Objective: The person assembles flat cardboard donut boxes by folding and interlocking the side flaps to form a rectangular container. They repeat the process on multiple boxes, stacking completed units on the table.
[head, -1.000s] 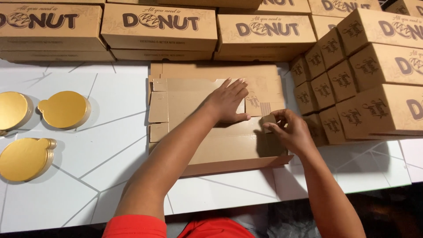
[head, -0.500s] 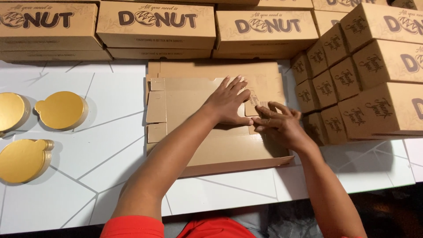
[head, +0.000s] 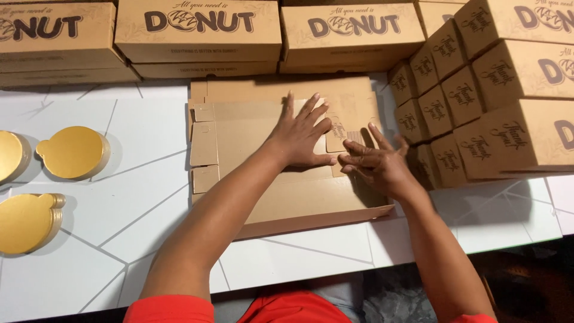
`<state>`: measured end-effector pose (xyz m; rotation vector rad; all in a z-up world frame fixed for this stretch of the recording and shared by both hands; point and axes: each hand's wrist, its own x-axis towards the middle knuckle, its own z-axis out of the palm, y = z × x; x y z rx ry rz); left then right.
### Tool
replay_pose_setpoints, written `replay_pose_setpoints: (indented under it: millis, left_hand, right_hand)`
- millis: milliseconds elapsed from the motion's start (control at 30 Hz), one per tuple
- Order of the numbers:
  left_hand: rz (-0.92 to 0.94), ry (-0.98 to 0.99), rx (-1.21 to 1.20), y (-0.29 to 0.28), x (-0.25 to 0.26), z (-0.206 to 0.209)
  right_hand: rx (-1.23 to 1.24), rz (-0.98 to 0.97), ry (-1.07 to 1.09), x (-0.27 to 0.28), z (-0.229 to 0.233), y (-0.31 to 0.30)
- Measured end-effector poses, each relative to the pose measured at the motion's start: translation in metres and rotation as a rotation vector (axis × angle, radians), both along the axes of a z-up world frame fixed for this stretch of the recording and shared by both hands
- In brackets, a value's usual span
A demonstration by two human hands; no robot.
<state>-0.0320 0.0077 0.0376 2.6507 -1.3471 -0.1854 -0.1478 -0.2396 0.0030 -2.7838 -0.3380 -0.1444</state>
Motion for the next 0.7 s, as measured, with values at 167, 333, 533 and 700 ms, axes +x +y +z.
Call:
replay_pose_setpoints:
  millis: [167, 333, 533, 700]
  left_hand:
    - [0.136, -0.083, 0.123, -0.001, 0.003, -0.002]
    - [0.161, -0.021, 0.109, -0.003, 0.008, -0.002]
    - [0.189, 0.059, 0.071, 0.001, -0.009, 0.000]
    - [0.202, 0.034, 0.054, 0.005, -0.016, 0.002]
  right_hand:
    - [-0.085, -0.090, 0.253, -0.046, 0.070, 0.033]
    - [-0.037, -0.274, 0.258, -0.083, 0.047, 0.038]
    - [0.275, -0.583, 0.340, -0.093, 0.050, 0.051]
    - [0.440, -0.599, 0.318, -0.094, 0.051, 0.052]
